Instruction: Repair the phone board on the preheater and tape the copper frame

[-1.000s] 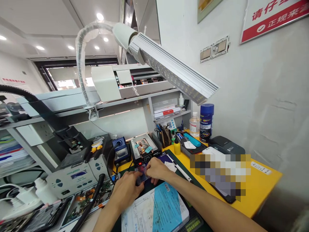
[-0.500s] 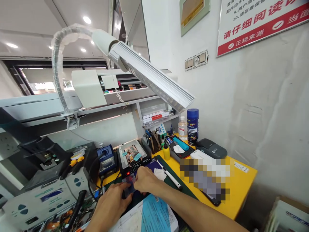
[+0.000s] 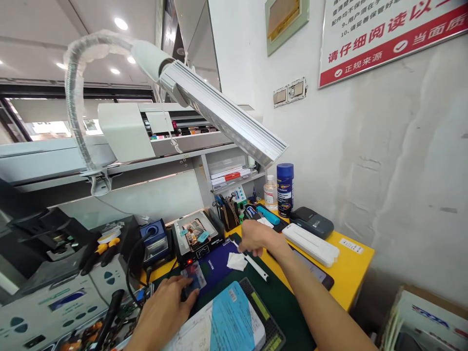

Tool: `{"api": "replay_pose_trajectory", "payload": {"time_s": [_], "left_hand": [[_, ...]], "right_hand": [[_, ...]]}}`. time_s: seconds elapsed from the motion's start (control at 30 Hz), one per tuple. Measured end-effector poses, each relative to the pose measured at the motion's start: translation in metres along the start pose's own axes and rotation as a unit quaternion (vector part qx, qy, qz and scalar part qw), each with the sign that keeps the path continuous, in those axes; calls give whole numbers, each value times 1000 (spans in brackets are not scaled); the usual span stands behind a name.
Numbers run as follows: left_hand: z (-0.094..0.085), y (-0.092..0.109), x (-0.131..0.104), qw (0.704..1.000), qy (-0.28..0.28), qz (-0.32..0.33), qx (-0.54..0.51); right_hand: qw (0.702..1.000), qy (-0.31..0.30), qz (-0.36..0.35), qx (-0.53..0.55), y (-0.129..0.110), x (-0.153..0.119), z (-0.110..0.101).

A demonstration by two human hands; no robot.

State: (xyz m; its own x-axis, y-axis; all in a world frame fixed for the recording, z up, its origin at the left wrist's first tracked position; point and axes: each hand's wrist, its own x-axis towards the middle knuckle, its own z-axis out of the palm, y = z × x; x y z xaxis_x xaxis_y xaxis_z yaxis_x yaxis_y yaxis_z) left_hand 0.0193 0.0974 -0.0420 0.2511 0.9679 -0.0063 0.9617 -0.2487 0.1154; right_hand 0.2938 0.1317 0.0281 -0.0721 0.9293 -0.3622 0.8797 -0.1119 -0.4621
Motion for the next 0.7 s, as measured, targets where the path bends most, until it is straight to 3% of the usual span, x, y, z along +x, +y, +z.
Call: {"api": "replay_pose_trajectory", "payload": {"time_s": [0.1,0.23,0.7], "left_hand": [[-1,1,-1,1000,1,2,2],[-2,2,-3,1000,4,6,3],[-8,4,-6,1000,-1,10,-9]], "right_hand": [[994,-87,59,-42,12,8,5],[990,-104,84,-50,12,11,17],[984,134,6,-115,2,5,20]]}}
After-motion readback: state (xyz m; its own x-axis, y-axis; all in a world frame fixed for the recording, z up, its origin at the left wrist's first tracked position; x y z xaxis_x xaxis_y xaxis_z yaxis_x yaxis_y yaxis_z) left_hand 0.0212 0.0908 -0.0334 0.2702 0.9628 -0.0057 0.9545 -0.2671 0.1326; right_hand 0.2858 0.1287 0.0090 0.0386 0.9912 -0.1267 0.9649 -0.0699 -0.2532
